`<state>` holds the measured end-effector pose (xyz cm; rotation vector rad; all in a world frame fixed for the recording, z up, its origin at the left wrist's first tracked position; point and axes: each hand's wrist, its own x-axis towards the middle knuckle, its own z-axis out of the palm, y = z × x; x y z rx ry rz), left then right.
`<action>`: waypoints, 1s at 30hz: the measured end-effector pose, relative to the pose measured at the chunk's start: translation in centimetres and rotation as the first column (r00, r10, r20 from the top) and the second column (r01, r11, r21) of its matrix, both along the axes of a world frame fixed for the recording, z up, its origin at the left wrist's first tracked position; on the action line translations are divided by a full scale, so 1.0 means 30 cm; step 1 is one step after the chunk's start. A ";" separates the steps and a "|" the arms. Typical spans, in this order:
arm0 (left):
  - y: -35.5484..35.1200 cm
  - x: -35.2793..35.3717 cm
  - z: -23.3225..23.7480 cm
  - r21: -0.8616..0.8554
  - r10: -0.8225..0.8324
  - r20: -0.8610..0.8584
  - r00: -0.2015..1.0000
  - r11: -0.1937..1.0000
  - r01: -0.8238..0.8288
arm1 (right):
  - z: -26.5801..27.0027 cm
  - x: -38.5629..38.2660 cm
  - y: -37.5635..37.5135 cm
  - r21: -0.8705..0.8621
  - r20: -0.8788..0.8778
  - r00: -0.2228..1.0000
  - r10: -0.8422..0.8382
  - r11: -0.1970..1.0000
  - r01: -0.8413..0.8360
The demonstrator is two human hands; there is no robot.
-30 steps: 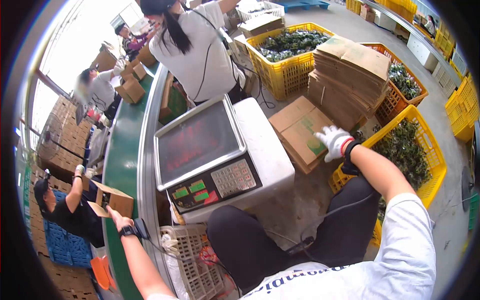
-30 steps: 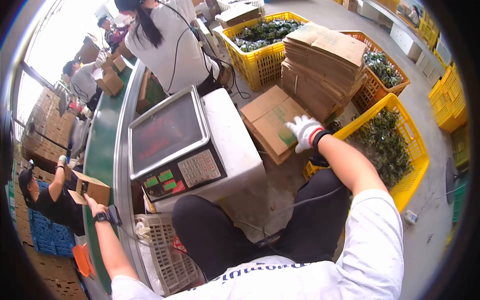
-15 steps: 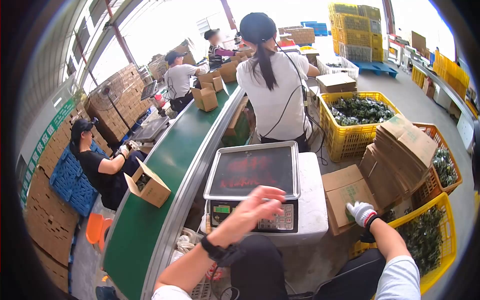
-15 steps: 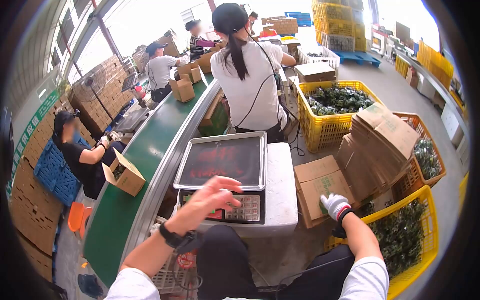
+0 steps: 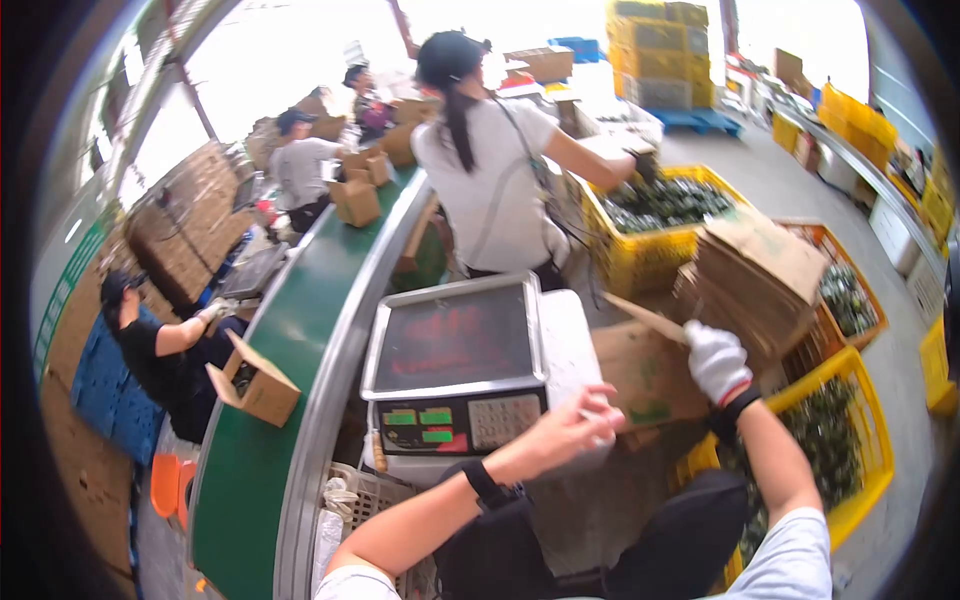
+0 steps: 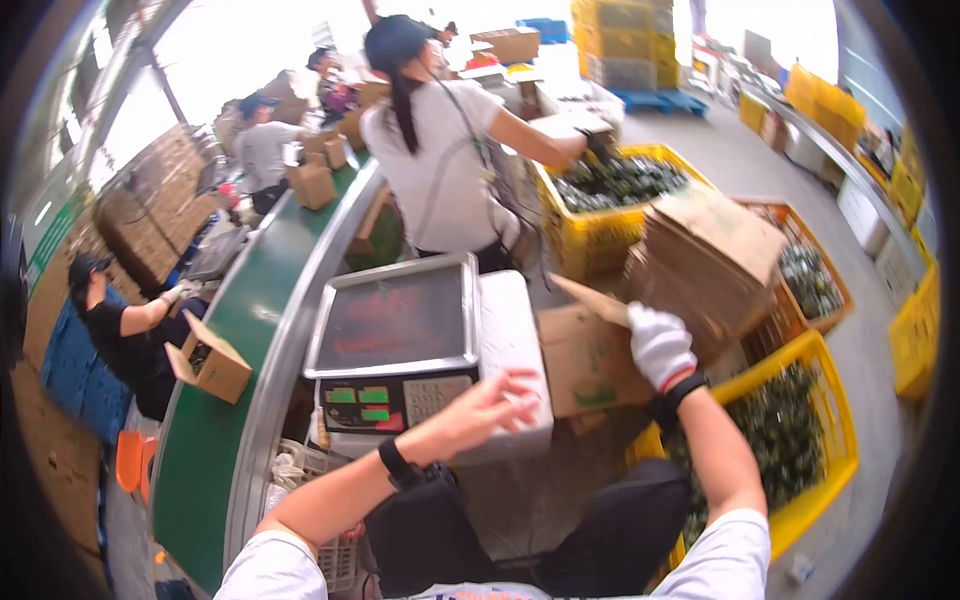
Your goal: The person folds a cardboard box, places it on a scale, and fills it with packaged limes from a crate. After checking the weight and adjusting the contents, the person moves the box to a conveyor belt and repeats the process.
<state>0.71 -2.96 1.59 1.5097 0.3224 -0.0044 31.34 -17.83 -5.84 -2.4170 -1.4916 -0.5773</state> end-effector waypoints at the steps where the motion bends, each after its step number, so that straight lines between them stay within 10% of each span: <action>1: 0.022 0.021 -0.025 0.033 0.029 -0.015 0.999 0.999 -0.028 | 0.110 -0.022 -0.063 0.039 -0.047 0.997 -0.067 0.997 0.068; 6: 0.028 0.233 -0.091 0.110 0.325 0.186 0.927 0.931 -0.348 | 0.355 -0.094 -0.505 0.354 -0.677 0.727 0.115 0.917 0.185; 14: -0.270 0.511 -0.185 -0.218 0.291 0.182 0.939 0.943 -0.250 | 0.108 -0.298 -0.868 0.329 -0.927 0.332 0.172 0.798 0.505; 18: -0.363 0.513 -0.178 -0.209 0.278 0.137 0.951 0.946 -0.247 | 0.214 -0.363 -0.817 0.487 -0.868 0.364 0.338 0.437 0.756; 20: -0.395 0.498 -0.172 -0.282 0.315 0.219 0.923 0.926 -0.249 | 0.141 -0.355 -0.889 0.372 -0.820 0.556 -0.134 0.614 0.696; 22: -0.416 0.484 -0.165 -0.309 0.297 0.243 0.923 0.926 -0.216 | 0.100 -0.332 -0.904 0.394 -0.374 0.884 -0.280 0.815 0.424; 28: -0.422 0.425 -0.134 -0.271 0.204 0.227 0.952 0.952 -0.139 | 0.134 -0.319 -0.923 0.538 -0.661 0.749 -0.043 0.669 0.513; 30: -0.424 0.406 -0.100 -0.284 0.190 0.195 0.962 0.950 -0.130 | 0.165 -0.333 -0.934 0.567 -0.813 0.534 0.231 0.519 0.639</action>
